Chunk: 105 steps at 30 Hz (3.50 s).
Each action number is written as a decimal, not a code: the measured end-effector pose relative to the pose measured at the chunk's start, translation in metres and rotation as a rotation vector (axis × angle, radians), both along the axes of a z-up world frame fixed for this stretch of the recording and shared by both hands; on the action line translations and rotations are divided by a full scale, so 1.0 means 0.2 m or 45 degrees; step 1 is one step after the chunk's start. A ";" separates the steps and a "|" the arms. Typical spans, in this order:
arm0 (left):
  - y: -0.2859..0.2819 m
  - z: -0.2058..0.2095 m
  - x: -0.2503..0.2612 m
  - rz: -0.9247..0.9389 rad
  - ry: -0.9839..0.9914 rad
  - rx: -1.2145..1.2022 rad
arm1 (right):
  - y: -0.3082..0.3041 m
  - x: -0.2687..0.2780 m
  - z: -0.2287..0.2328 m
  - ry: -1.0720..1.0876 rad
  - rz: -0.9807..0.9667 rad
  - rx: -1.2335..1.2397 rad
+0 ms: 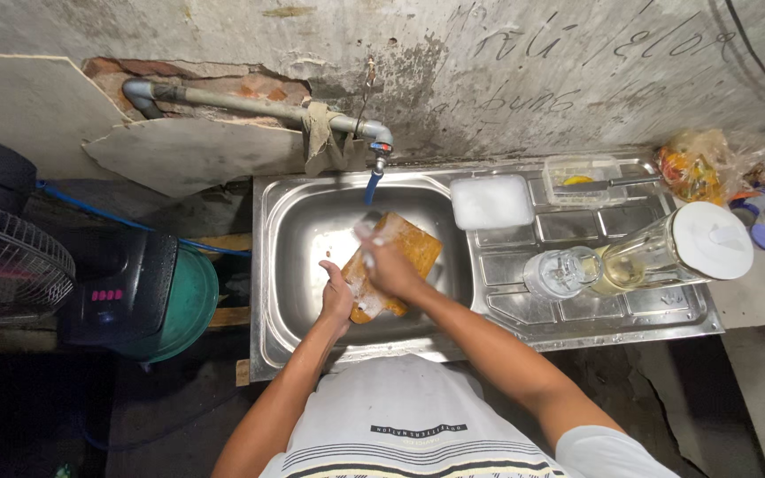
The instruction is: The person scrubs a wooden cutting board with a sponge under running water in the sink, rinses it, dries it with a towel, and sets it on the counter with a knife. They then wipe a blender jar, its lid, and the blender base with the towel and arrange the items on the counter.
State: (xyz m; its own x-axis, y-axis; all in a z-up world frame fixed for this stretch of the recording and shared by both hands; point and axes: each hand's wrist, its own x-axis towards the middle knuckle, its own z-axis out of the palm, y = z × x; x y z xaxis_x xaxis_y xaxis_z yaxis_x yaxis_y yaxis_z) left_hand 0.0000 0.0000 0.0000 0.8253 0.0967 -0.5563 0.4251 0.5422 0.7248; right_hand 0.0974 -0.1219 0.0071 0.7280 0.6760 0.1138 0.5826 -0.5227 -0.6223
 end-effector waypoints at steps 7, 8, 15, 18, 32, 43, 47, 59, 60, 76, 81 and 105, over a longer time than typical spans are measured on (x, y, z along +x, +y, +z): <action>0.00 -0.06 -0.02 -0.057 -0.102 0.039 | -0.07 0.20 0.05 -0.108 -0.373 0.039; 0.00 -0.08 -0.02 -0.040 -0.086 0.016 | -0.04 0.16 0.05 0.089 -0.392 -0.062; 0.06 -0.22 0.02 0.107 -0.013 0.167 | 0.07 -0.21 0.11 -0.121 0.172 0.264; 0.07 -0.22 0.00 -0.050 0.166 0.482 | 0.09 -0.15 0.05 0.027 0.019 0.163; 0.04 -0.07 -0.03 0.128 -0.149 0.121 | 0.07 -0.04 0.00 0.288 -0.320 -0.249; 0.09 -0.04 0.00 0.171 -0.241 0.200 | 0.00 0.03 0.01 0.143 -0.153 -0.082; 0.07 0.02 -0.03 0.138 -0.266 0.271 | -0.08 0.33 -0.03 -0.152 -0.325 0.046; 0.09 -0.20 0.07 0.380 -0.270 -0.051 | 0.03 -0.30 0.07 -0.184 0.074 0.221; 0.09 -0.19 0.07 0.407 -0.285 -0.104 | 0.03 -0.33 0.07 -0.204 0.142 0.265; 0.03 -0.15 0.10 0.376 -0.459 -0.214 | 0.11 -0.15 0.12 -0.028 -0.005 0.035; 0.08 -0.15 0.11 0.356 -0.528 -0.244 | -0.06 -0.29 0.20 -0.151 0.210 0.096; 0.05 -0.14 0.01 0.133 -0.333 0.059 | -0.16 -0.26 0.21 -0.161 0.024 0.084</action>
